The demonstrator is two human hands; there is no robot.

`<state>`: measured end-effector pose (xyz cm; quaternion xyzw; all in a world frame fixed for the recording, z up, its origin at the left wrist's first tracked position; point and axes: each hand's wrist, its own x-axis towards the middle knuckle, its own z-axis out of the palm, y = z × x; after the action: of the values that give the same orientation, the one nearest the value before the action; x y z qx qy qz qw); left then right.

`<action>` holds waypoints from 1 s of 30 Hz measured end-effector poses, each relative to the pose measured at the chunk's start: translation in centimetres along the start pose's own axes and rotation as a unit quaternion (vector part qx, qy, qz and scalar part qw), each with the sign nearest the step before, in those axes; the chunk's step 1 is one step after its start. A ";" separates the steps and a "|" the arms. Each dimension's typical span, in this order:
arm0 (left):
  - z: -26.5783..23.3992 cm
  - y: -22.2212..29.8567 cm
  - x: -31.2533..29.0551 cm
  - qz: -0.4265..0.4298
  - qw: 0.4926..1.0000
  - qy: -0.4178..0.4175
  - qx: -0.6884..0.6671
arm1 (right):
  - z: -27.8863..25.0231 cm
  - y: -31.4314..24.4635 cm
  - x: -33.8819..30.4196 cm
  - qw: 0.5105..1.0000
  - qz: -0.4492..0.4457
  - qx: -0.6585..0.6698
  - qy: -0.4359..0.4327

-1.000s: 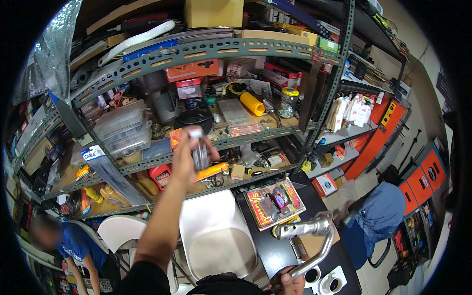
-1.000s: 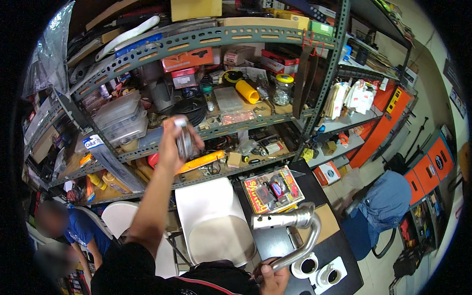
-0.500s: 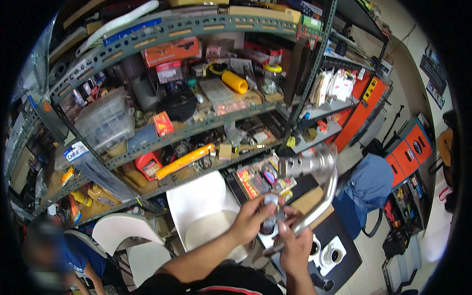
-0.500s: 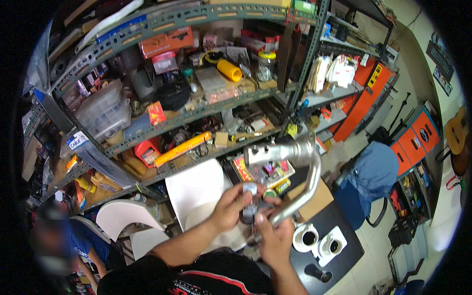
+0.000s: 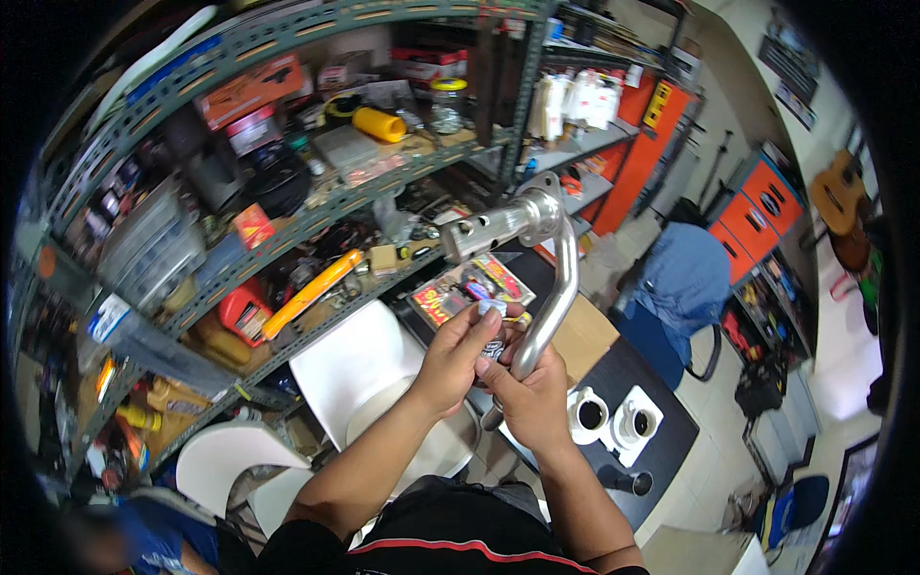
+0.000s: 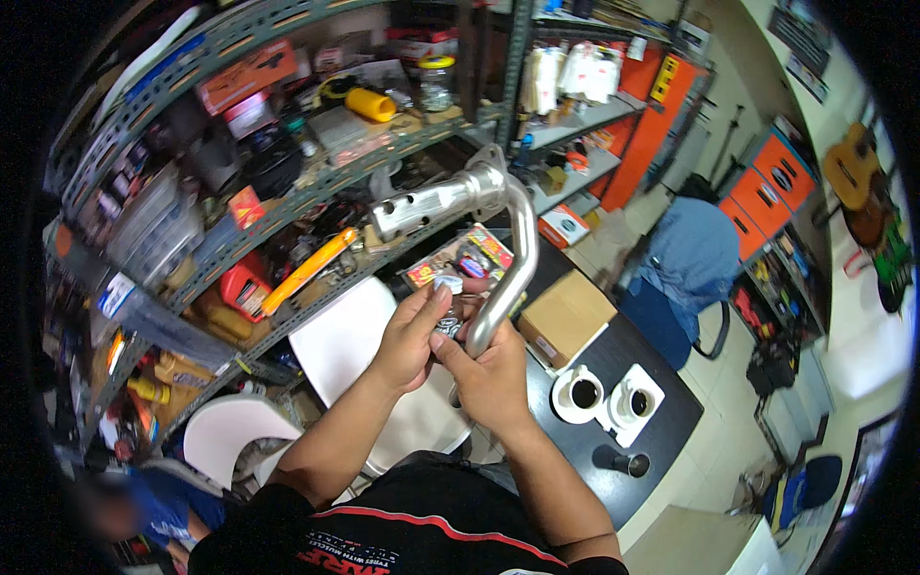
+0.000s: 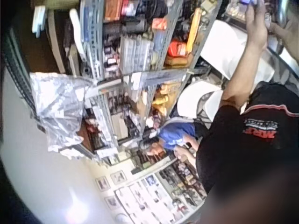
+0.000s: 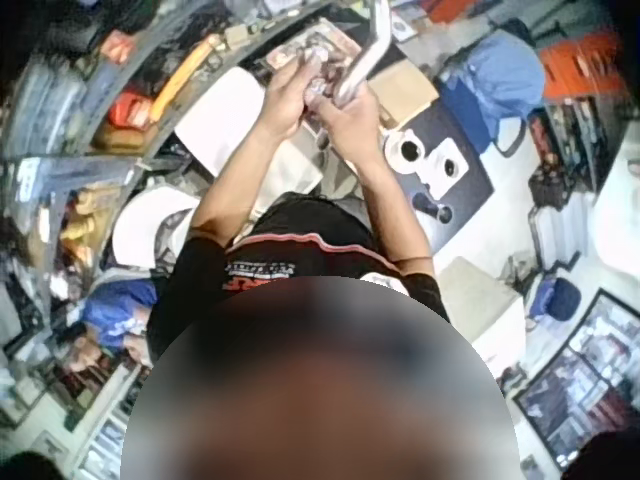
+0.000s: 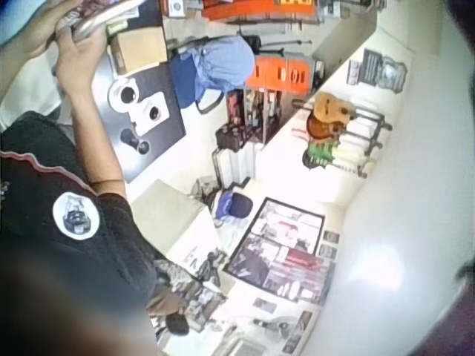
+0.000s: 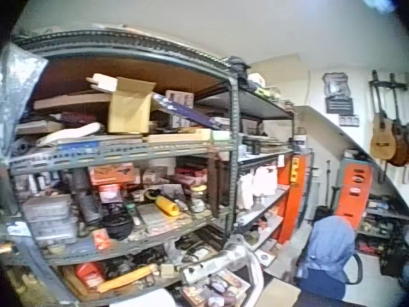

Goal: The person picks up a metal exhaust pipe and a small bottle from a shelf, then uses the bottle's brush to apply a dark adhesive to the pipe's flange. The person holds the pipe and applies the substance to the mating surface.

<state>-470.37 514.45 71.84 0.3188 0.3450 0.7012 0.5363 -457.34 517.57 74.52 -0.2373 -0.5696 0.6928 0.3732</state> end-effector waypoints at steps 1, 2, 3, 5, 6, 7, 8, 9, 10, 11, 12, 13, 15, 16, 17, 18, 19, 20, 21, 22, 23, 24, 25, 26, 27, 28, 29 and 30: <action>0.5 -0.2 -0.2 0.002 1.000 -0.008 0.014 | -0.5 -0.2 -0.6 1.000 0.008 -0.020 0.016; 1.1 -0.5 -0.4 0.003 0.999 -0.022 0.025 | -1.0 -0.5 -1.4 1.000 0.019 0.016 0.019; 1.7 -0.8 -0.7 -0.001 0.999 -0.042 0.031 | -1.4 -0.6 -2.2 0.999 -0.006 -0.023 0.033; 2.7 -1.4 -1.7 0.024 0.993 -0.089 0.074 | -2.2 -0.8 -4.3 0.989 -0.052 -0.115 0.083; 3.1 -1.6 -2.5 0.039 0.986 -0.123 0.105 | -2.5 -0.8 -5.8 0.992 -0.048 -0.089 0.082; 3.5 -1.9 -3.0 0.036 0.978 -0.123 0.162 | -2.7 -0.9 -7.3 0.993 -0.052 -0.069 0.084; 4.0 -2.3 -3.6 0.026 0.979 -0.150 0.137 | -3.4 -1.1 -8.6 0.985 -0.097 -0.124 0.073; 4.7 -2.8 -4.1 -0.016 0.983 -0.131 0.128 | -4.2 -1.3 -9.8 0.967 -0.146 -0.199 0.061; 5.3 -3.3 -4.2 -0.009 0.975 -0.169 0.141 | -4.6 -1.4 -11.2 0.964 -0.158 -0.192 0.093; 6.6 -4.6 -4.9 -0.025 0.982 -0.170 0.080 | -4.9 -1.5 -12.4 0.955 -0.175 -0.207 0.123; 7.8 -5.7 -5.5 -0.061 0.982 -0.176 0.033 | -5.4 -1.6 -13.8 0.954 -0.184 -0.193 0.135; 8.8 -6.6 -6.3 -0.087 0.978 -0.189 -0.013 | -6.2 -1.8 -15.6 0.973 -0.094 -0.180 0.112; 10.7 -8.3 -7.1 -0.125 0.963 -0.236 0.027 | -6.5 -1.7 -19.2 0.968 -0.117 -0.172 0.142; 11.9 -9.0 -7.7 -0.139 0.947 -0.288 0.028 | -6.8 -1.8 -21.1 0.973 -0.099 -0.138 0.157; 13.0 -10.0 -8.8 -0.181 0.940 -0.291 0.001 | -6.9 -1.8 -23.0 0.960 -0.107 -0.166 0.200; 14.2 -11.1 -10.2 -0.212 0.931 -0.296 -0.026 | -7.1 -1.8 -25.1 0.945 -0.112 -0.192 0.239; 15.3 -12.2 -11.7 -0.242 0.922 -0.296 -0.061 | -7.1 -1.9 -27.2 0.928 -0.106 -0.227 0.275; 16.5 -13.3 -13.0 -0.267 0.912 -0.293 -0.108 | -7.0 -2.0 -29.6 0.906 -0.105 -0.253 0.323; 17.7 -14.7 -14.5 -0.215 0.931 -0.287 -0.070 | -7.8 -2.3 -31.7 0.896 -0.118 -0.246 0.350; 18.4 -15.8 -16.5 -0.171 0.944 -0.283 -0.002 | -8.5 -2.5 -34.0 0.875 -0.082 -0.259 0.401; 19.0 -16.8 -18.7 -0.120 0.953 -0.273 0.050 | -9.0 -2.8 -36.6 0.846 -0.064 -0.278 0.450; 19.5 -17.7 -21.3 -0.107 0.947 -0.290 0.090 | -9.5 -3.0 -39.0 0.814 -0.053 -0.274 0.509; 19.9 -18.5 -23.6 -0.074 0.913 -0.387 0.110 | -10.0 -3.1 -41.2 0.775 -0.062 -0.276 0.564; 20.3 -19.5 -26.2 -0.100 0.891 -0.414 0.160 | -11.0 -3.2 -43.3 0.728 -0.048 -0.337 0.596; 20.8 -20.6 -29.2 -0.124 0.859 -0.442 0.226 | -11.4 -3.1 -45.3 0.703 -0.014 -0.348 0.621; 21.9 -22.2 -31.9 -0.087 0.853 -0.467 0.218 | -12.0 -3.0 -46.9 0.667 0.021 -0.382 0.639; 23.1 -23.7 -34.0 -0.060 0.843 -0.484 0.229 | -12.0 -2.7 -48.4 0.657 -0.014 -0.356 0.665; 24.1 -25.1 -35.3 -0.001 0.829 -0.508 0.232 | -12.3 -2.5 -49.7 0.622 -0.008 -0.392 0.677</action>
<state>-429.50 488.27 61.91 0.7447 0.1766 0.3388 0.5471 -417.19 486.15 69.26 -0.7586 -0.3753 0.0437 0.5308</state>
